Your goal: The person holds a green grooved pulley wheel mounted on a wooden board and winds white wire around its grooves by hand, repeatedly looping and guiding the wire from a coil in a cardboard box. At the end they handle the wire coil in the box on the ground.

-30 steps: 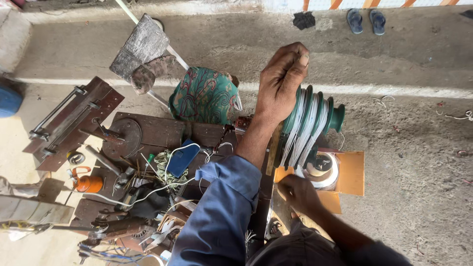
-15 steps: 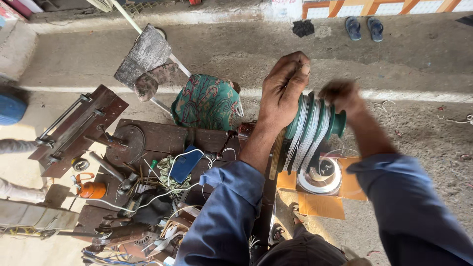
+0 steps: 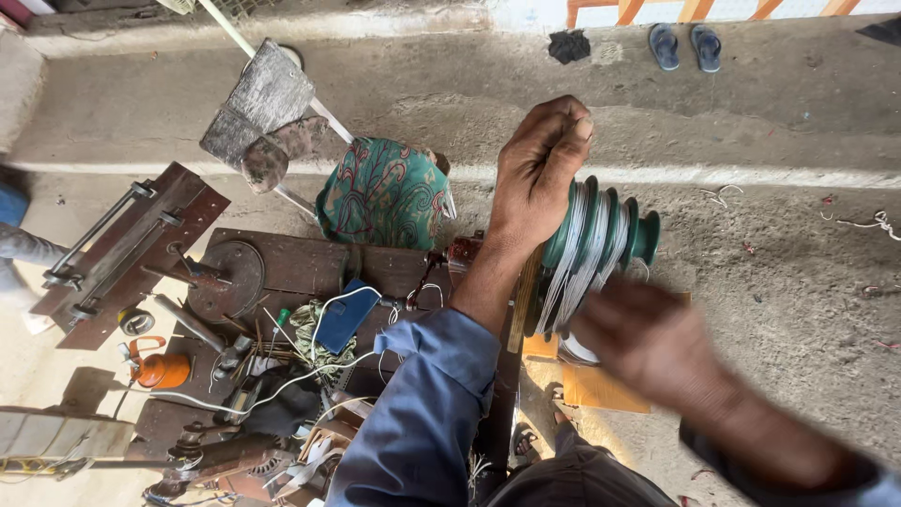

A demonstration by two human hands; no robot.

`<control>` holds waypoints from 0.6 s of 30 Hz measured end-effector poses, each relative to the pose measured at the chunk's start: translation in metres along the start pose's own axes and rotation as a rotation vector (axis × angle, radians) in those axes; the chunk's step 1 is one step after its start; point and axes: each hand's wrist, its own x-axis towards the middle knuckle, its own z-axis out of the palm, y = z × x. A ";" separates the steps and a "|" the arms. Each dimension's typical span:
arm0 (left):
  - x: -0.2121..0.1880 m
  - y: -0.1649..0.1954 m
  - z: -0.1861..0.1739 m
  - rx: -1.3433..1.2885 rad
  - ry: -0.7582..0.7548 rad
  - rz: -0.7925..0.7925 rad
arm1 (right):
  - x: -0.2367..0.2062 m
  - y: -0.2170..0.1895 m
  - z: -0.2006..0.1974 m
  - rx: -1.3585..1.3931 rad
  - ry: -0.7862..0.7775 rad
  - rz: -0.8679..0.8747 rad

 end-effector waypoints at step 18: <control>-0.004 -0.005 0.001 -0.001 -0.020 0.007 | -0.086 -0.078 0.170 0.911 -0.392 0.802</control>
